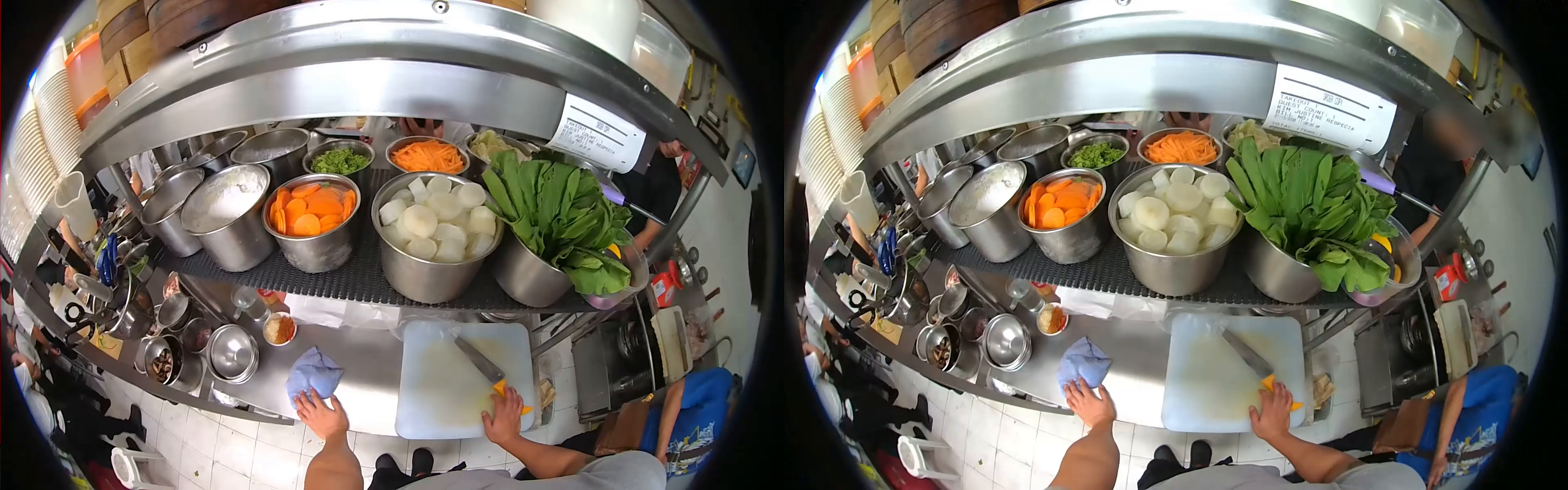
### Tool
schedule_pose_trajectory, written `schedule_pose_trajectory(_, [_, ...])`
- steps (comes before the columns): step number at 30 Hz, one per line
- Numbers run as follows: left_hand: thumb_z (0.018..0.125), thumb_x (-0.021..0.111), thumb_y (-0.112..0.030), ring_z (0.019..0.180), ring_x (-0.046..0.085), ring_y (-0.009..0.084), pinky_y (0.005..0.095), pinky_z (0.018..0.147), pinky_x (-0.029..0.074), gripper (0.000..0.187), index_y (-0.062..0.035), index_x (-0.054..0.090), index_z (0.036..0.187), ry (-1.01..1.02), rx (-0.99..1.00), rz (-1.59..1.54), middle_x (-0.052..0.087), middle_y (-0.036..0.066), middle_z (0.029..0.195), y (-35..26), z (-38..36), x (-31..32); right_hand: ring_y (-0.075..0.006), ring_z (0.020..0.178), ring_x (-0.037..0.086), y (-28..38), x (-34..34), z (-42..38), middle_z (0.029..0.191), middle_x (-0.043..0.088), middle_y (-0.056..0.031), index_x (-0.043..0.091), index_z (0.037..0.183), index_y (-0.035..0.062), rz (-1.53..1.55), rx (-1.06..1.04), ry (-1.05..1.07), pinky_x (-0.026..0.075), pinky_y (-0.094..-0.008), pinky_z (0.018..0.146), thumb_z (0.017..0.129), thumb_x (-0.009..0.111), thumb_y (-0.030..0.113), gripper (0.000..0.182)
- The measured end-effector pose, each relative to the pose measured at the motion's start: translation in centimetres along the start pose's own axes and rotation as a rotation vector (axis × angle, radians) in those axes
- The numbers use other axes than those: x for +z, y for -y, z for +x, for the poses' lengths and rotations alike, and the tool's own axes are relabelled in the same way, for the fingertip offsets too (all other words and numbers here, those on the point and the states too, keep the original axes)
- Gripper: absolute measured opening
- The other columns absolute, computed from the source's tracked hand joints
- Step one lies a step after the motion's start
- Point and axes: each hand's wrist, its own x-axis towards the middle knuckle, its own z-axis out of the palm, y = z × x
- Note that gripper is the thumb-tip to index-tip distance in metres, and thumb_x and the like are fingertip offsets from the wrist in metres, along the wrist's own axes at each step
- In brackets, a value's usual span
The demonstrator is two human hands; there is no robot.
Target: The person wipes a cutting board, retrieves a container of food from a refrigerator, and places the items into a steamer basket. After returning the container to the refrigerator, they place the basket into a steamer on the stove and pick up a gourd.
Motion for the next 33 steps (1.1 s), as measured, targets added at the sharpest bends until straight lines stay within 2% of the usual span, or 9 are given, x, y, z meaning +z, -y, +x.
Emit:
schedule_pose_trajectory(7, [0.088,0.054,-0.038,0.142,0.018,0.0347,0.0488,0.115,0.014,0.060,-0.0055,0.044,0.138,-0.011,0.022,0.016,0.032,0.018,0.148,-0.1,0.1,-0.3,-0.0449,0.131,0.028,-0.2,0.2,0.0,0.137,0.035,-0.0286,0.050,0.121,-0.0007,0.014,-0.041,-0.006,0.018,-0.0577,0.109,0.077,0.062,0.029,0.054])
schedule_pose_trajectory(9, [0.088,0.053,-0.039,0.143,0.017,0.0344,0.0490,0.115,0.014,0.060,-0.0064,0.044,0.138,-0.024,0.038,0.016,0.032,0.018,0.149,0.4,0.0,0.3,-0.0447,0.132,0.027,0.2,0.0,-0.1,0.139,0.033,-0.0282,0.048,0.121,0.0002,0.014,-0.025,-0.028,0.018,-0.0563,0.109,0.077,0.063,0.025,0.053])
schedule_pose_trajectory(28, [0.087,0.052,-0.042,0.142,0.018,0.0323,0.0481,0.115,0.014,0.060,-0.0102,0.045,0.138,-0.022,0.002,0.036,0.034,0.014,0.148,0.4,0.1,0.7,-0.0446,0.132,0.028,0.2,0.2,0.0,0.139,0.034,-0.0291,0.050,0.120,-0.0009,0.041,-0.046,-0.038,0.017,-0.0566,0.110,0.077,0.063,0.025,0.052])
schedule_pose_trajectory(33, [0.087,0.053,-0.042,0.142,0.018,0.0327,0.0483,0.115,0.014,0.060,-0.0099,0.045,0.137,-0.025,0.010,0.019,0.034,0.015,0.148,0.4,0.1,0.5,-0.0445,0.133,0.026,0.7,-0.5,0.1,0.140,0.032,-0.0291,0.047,0.122,-0.0015,0.077,-0.019,-0.025,0.016,-0.0555,0.111,0.076,0.064,0.019,0.054])
